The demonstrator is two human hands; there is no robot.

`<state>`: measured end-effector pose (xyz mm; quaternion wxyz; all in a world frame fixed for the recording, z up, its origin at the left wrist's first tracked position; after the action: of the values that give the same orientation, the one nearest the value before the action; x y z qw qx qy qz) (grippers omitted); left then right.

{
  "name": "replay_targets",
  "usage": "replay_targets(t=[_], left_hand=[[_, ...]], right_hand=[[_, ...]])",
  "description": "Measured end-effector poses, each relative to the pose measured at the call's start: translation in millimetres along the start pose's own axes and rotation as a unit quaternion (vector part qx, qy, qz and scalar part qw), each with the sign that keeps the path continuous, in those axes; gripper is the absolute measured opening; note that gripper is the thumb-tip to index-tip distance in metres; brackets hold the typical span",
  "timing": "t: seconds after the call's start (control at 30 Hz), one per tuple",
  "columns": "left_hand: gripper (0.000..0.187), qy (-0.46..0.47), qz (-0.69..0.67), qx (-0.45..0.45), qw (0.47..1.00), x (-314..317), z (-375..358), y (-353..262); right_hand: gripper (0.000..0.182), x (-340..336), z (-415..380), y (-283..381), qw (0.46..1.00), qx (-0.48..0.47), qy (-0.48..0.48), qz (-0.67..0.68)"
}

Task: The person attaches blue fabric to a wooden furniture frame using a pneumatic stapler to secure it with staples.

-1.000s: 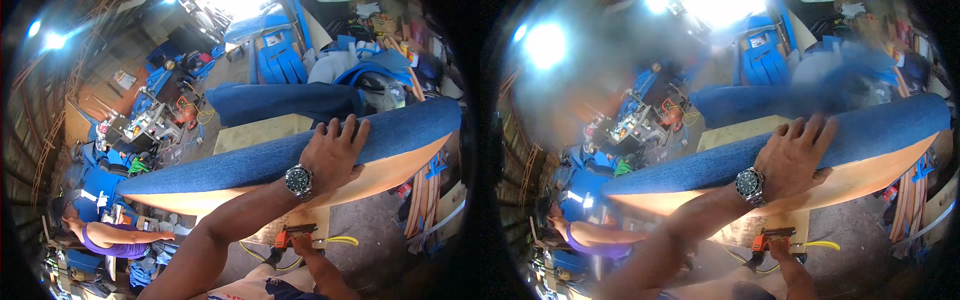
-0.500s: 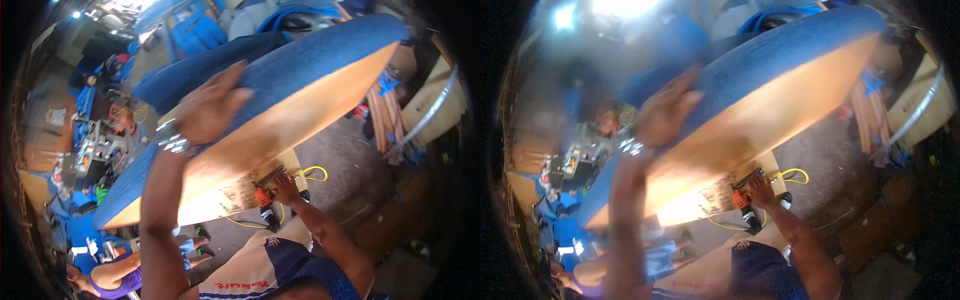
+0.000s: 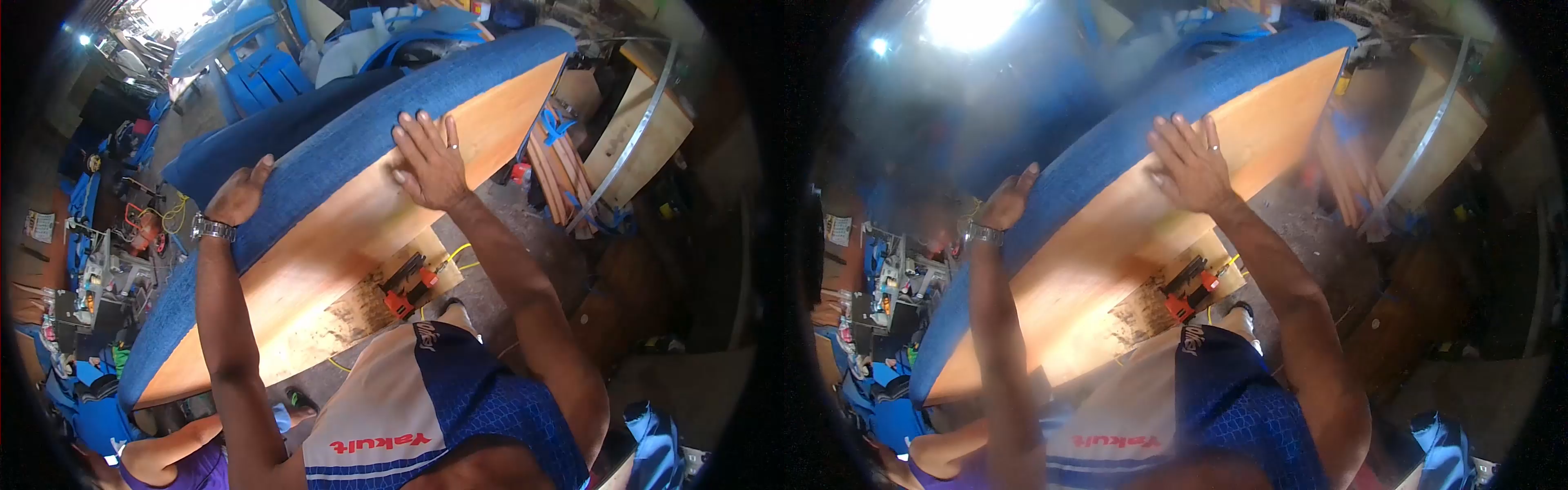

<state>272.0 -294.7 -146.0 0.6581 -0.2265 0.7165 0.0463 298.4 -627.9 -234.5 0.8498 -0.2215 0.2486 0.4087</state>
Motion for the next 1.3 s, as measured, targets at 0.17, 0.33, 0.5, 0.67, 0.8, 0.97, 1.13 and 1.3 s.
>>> replay_targets(t=[0.17,0.33,0.5,0.67,0.8,0.97,1.13,1.3], left_hand=[[0.086,0.009,0.014,0.013,1.0,-7.1,-17.6,-9.7],[0.069,-0.033,0.041,0.124,0.991,-4.0,-20.1,-14.9],[0.074,-0.045,-0.009,0.097,0.994,18.2,12.5,2.0],[0.072,-0.051,-0.036,0.041,0.997,2.9,-7.7,-3.8],[0.07,-0.024,-0.027,0.054,0.998,0.6,-10.9,-4.2],[0.07,-0.026,-0.039,0.008,0.999,-6.7,-23.1,-13.5],[0.049,-0.295,-0.039,0.114,0.948,-16.2,-64.0,-90.3],[0.046,-0.045,0.007,0.026,0.999,37.9,-23.7,-189.7]], right_hand=[[0.052,-8.2,59.1,-40.8,0.998,0.011,0.069,0.006],[0.049,-17.0,103.7,-90.3,0.942,0.136,0.305,-0.001],[0.045,-24.0,77.1,-39.8,0.997,-0.037,0.055,-0.033],[0.05,-19.0,80.9,0.8,0.987,-0.004,0.154,0.045],[0.061,-1.9,112.3,-73.3,0.928,0.094,0.345,0.102],[0.08,36.6,131.6,-116.4,0.807,0.163,0.535,0.189],[0.078,89.4,143.1,-117.6,0.753,-0.086,0.576,0.305],[0.069,88.6,140.0,-114.4,0.748,-0.107,0.599,0.266]])
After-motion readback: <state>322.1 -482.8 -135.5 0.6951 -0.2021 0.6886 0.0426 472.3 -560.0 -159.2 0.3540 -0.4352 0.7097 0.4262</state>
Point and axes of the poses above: each hand's wrist, its own z-axis towards the middle knuckle, its own x-axis out of the palm, y = z × x, the point moved 5 cm from there along z, towards the middle knuckle, and after that the axes turned 15 degrees about -x, right-handed, at the moved point
